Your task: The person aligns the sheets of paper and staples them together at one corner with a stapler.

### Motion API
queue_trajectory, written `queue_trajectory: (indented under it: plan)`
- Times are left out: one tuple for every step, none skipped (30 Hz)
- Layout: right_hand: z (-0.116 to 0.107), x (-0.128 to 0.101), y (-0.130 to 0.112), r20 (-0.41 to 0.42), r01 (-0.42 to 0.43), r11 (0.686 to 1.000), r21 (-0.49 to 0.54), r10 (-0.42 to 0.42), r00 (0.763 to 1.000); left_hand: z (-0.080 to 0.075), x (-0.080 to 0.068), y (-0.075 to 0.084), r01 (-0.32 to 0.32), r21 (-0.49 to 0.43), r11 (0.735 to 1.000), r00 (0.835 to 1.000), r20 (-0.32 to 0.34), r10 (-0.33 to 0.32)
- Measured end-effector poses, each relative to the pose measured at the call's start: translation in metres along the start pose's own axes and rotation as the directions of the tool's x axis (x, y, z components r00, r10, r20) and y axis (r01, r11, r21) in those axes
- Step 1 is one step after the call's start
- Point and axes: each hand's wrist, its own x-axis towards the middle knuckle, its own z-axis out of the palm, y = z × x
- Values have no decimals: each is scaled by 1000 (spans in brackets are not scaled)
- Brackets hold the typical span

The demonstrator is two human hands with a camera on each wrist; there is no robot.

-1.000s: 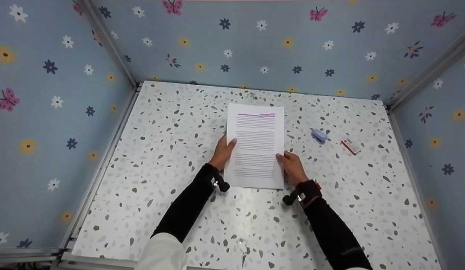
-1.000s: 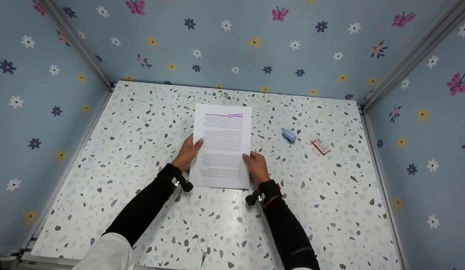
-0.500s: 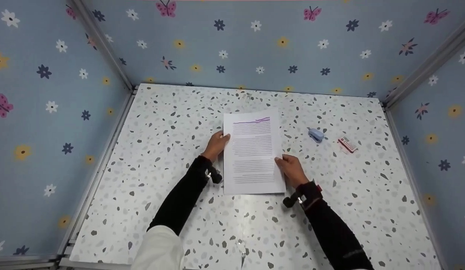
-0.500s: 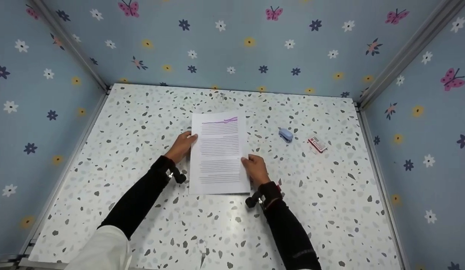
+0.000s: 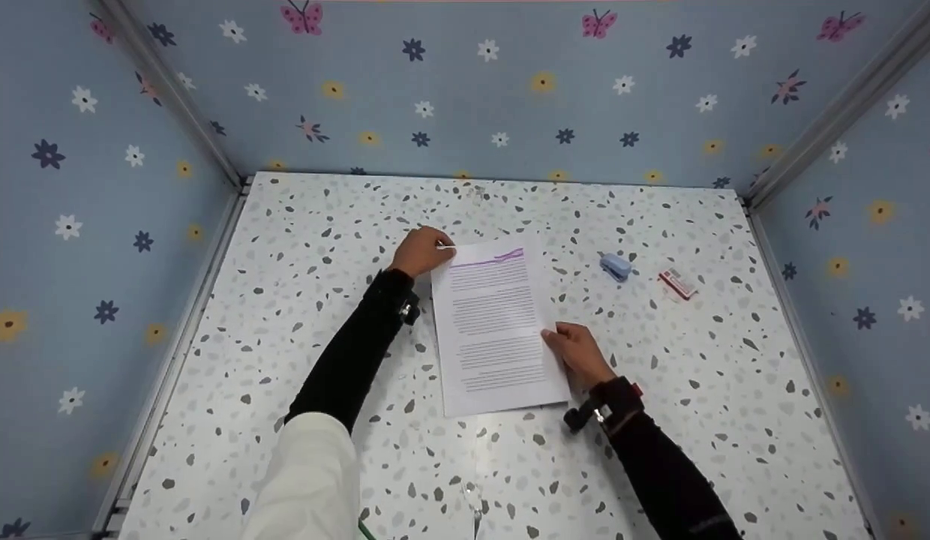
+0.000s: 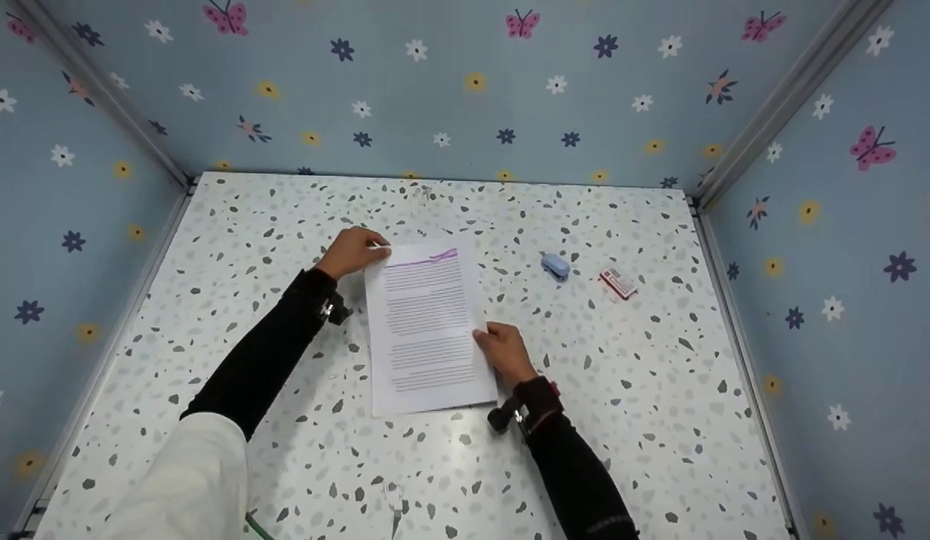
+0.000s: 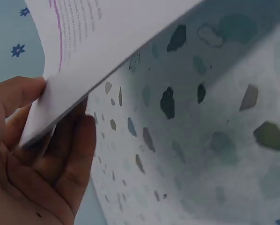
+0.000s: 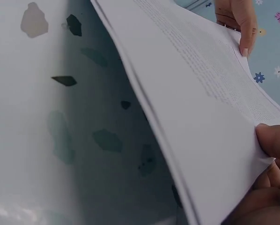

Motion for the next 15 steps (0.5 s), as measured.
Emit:
queue_trajectory:
  plan:
    - [0, 0, 1, -4, 2, 1000, -11, -3, 1000, 0, 2, 5, -10, 72, 997, 1000, 3, 9]
    - [-1, 0, 2, -10, 2, 1000, -18, -2, 1000, 1, 3, 9, -14, 133, 991, 1000, 11, 13]
    - [-1, 0, 3, -10, 2, 1000, -22, -2, 1000, 3, 5, 14, -18, 190, 982, 1000, 20, 15]
    - [0, 0, 4, -11, 0, 1000, -23, 0, 1000, 4, 6, 19, -29, 241, 970, 999, 34, 21]
    - [0, 0, 5, -10, -1, 1000, -22, 0, 1000, 7, 7, 22, -38, 284, 958, 999, 48, 25]
    - [1, 0, 5, -8, -2, 1000, -19, 2, 1000, 10, 9, 26, -45, 322, 946, 998, 61, 27]
    - [2, -1, 6, -3, -3, 1000, -12, 3, 1000, 13, 11, 29, -58, 356, 933, 997, 73, 34]
    - [4, -1, 6, 0, -6, 1000, 1, 6, 1000, 17, 12, 31, -66, 387, 920, 996, 80, 38]
    - [5, -1, 7, 5, -6, 1000, 16, 6, 1000, 20, 14, 34, -76, 413, 907, 996, 79, 47]
    - [6, -1, 7, 6, -5, 999, 35, 5, 1000, 23, 15, 36, -84, 438, 895, 996, 75, 57]
    - [7, -1, 7, 7, -5, 999, 53, 5, 1000, 26, 17, 38, -89, 466, 880, 996, 65, 66]
    - [8, -1, 6, 7, -7, 998, 69, 6, 1000, 29, 18, 40, -99, 502, 860, 995, 58, 81]
    - [8, -1, 6, 9, -6, 996, 85, 5, 1000, 32, 19, 42, -110, 537, 836, 994, 52, 98]
    - [9, -1, 6, 8, -8, 995, 102, 7, 1000, 33, 19, 44, -120, 570, 813, 992, 49, 112]
    - [9, -1, 6, 9, -7, 993, 114, 6, 1000, 35, 20, 47, -132, 600, 789, 990, 46, 130]
